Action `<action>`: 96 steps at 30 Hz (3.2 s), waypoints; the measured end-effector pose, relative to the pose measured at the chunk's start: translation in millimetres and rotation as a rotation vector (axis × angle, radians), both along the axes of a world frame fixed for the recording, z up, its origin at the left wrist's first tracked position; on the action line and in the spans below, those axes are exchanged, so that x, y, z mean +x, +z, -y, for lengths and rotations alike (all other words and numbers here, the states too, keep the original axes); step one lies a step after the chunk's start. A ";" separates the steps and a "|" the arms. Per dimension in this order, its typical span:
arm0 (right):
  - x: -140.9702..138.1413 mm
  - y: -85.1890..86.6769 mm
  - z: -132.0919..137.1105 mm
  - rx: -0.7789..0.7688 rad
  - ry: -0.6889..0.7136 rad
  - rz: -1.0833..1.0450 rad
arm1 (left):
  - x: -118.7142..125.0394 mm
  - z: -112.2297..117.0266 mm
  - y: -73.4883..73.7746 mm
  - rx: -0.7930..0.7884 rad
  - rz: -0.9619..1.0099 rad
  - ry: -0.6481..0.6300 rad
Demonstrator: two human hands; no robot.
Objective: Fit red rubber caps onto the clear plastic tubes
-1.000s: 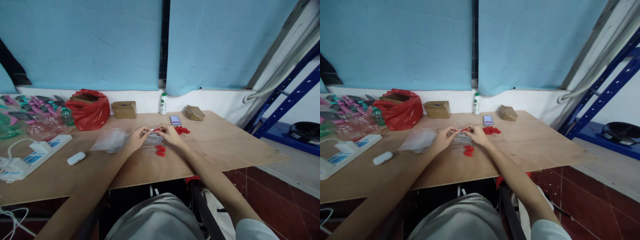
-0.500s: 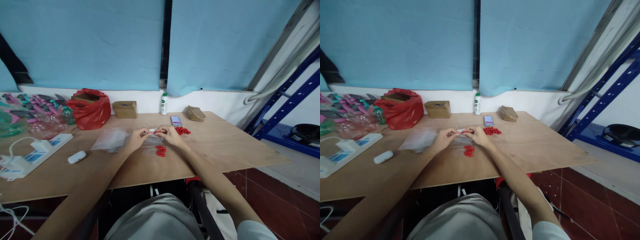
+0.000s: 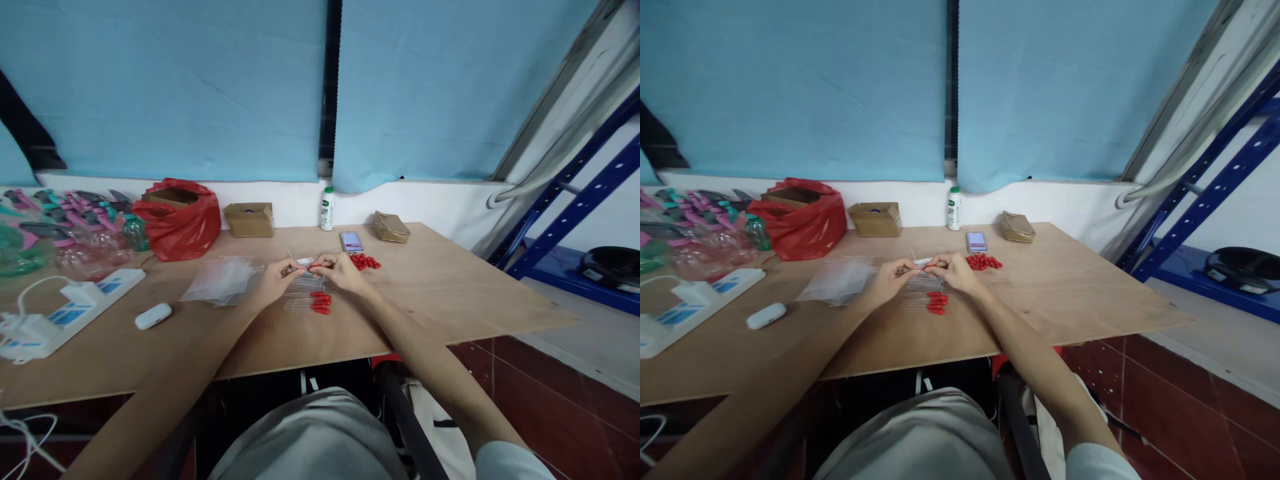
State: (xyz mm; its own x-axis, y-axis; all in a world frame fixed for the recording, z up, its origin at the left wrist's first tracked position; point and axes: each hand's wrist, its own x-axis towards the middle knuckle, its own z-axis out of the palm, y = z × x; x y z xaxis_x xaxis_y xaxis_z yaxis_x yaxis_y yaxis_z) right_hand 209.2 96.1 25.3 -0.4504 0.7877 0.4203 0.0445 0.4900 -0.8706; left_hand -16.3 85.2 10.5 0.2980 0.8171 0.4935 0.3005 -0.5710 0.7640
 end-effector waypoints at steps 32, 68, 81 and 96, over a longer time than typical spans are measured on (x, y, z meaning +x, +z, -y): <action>-0.7 -7.2 -3.8 -0.044 0.069 0.049 | 3.2 5.2 3.2 -0.023 -0.030 0.006; 0.5 -4.8 -8.6 -0.030 0.005 0.008 | -0.8 -4.2 -8.2 0.098 -0.102 0.111; 1.9 -0.4 1.1 0.092 0.013 0.074 | -0.4 -3.3 -5.1 0.009 -0.033 0.017; 6.1 0.2 -5.6 0.017 0.067 0.118 | -2.4 -1.6 0.2 -0.007 -0.115 -0.035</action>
